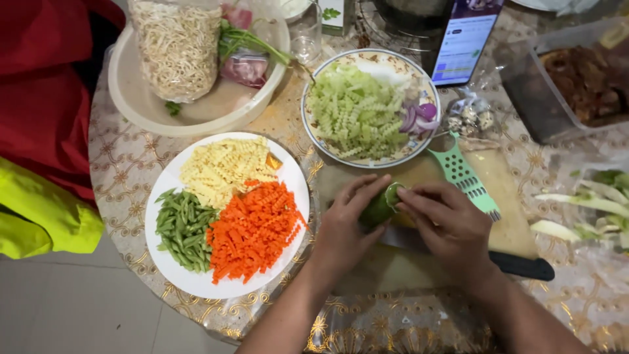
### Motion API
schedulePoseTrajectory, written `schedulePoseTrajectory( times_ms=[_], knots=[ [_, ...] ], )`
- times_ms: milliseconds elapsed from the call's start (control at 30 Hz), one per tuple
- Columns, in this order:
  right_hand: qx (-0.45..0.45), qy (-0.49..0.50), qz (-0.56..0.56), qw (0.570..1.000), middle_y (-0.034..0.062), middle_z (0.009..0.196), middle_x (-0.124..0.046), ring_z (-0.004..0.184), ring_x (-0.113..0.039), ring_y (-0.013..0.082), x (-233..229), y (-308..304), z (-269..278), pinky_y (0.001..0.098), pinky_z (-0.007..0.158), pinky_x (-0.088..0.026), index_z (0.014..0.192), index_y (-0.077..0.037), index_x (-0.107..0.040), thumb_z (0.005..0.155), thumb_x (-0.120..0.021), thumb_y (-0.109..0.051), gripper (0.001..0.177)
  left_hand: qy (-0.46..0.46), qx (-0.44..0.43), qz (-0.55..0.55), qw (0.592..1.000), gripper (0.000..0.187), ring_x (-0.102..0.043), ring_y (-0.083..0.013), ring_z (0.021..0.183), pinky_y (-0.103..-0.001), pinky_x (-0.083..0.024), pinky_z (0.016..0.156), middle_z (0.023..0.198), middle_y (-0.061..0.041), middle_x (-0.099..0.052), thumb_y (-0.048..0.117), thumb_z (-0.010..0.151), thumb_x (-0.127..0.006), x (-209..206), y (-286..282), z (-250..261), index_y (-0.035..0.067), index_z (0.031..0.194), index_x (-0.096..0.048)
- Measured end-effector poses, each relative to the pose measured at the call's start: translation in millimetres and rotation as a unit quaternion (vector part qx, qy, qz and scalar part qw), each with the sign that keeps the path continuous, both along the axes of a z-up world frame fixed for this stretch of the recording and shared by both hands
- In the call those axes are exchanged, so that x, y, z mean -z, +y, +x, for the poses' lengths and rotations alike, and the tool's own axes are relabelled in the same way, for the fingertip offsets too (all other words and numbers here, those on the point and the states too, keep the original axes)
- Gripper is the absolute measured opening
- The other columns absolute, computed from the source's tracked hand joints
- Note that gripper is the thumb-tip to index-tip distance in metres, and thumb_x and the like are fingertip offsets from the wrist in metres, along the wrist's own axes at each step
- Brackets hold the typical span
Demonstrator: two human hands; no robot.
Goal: Peeling a green vegetable using a kitchen knife on a cutting board
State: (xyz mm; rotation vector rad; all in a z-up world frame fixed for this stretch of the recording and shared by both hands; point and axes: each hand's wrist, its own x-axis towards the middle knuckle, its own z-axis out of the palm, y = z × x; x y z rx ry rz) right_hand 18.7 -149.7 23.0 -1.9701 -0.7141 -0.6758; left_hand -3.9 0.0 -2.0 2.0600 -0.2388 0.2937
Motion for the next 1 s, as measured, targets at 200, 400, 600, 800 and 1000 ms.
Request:
schedulePoseTrajectory(
  times_ms=[200,400,600,800,1000],
  knots=[
    [0.016,-0.008,-0.023,1.000,0.0109,0.079,-0.061,0.066,-0.060,0.0241,10,-10,3,0.0325,0.059,-0.049,0.080,-0.005,-0.067,0.069,-0.068,-0.003,0.011,-0.003,-0.003,-0.007,1.000,0.063,-0.055,-0.0340,0.098,-0.045,-0.046,0.079,0.115,-0.009,-0.050,0.010,0.062,-0.066,0,-1,2,0.029,0.119,-0.048],
    [0.035,0.052,-0.085,0.994,0.0100,0.085,-0.058,0.073,-0.057,0.0180,-8,-5,1,0.0243,0.067,-0.044,0.090,-0.003,-0.064,0.076,-0.062,-0.005,0.014,0.006,0.058,0.001,0.998,0.057,-0.050,-0.0238,0.109,-0.033,-0.044,0.084,0.122,-0.007,-0.044,0.008,0.069,-0.062,-1,4,1,0.021,0.121,-0.043],
    [0.018,0.037,-0.090,0.995,0.0085,0.084,-0.058,0.070,-0.056,0.0159,-6,-4,-1,0.0230,0.065,-0.044,0.088,-0.004,-0.063,0.075,-0.064,-0.005,0.014,0.012,0.064,-0.011,0.998,0.063,-0.047,-0.0264,0.112,-0.034,-0.039,0.091,0.123,-0.010,-0.042,0.006,0.068,-0.063,-2,5,1,0.020,0.124,-0.039],
    [0.022,0.061,-0.111,0.992,0.0065,0.084,-0.060,0.065,-0.057,0.0131,-12,-9,-3,0.0220,0.061,-0.045,0.085,-0.005,-0.064,0.075,-0.064,-0.008,0.011,0.015,0.053,-0.019,0.998,0.059,-0.047,-0.0257,0.111,-0.034,-0.041,0.088,0.122,-0.009,-0.042,0.007,0.070,-0.061,-7,6,-1,0.021,0.124,-0.040],
    [0.029,0.062,-0.132,0.989,0.0076,0.083,-0.059,0.068,-0.056,0.0145,-14,-11,2,0.0229,0.064,-0.045,0.086,-0.004,-0.064,0.075,-0.064,-0.007,0.011,0.026,0.050,-0.018,0.998,0.060,-0.049,-0.0272,0.108,-0.037,-0.045,0.079,0.123,-0.009,-0.042,0.009,0.071,-0.060,-3,6,0,0.022,0.125,-0.038]
  ],
)
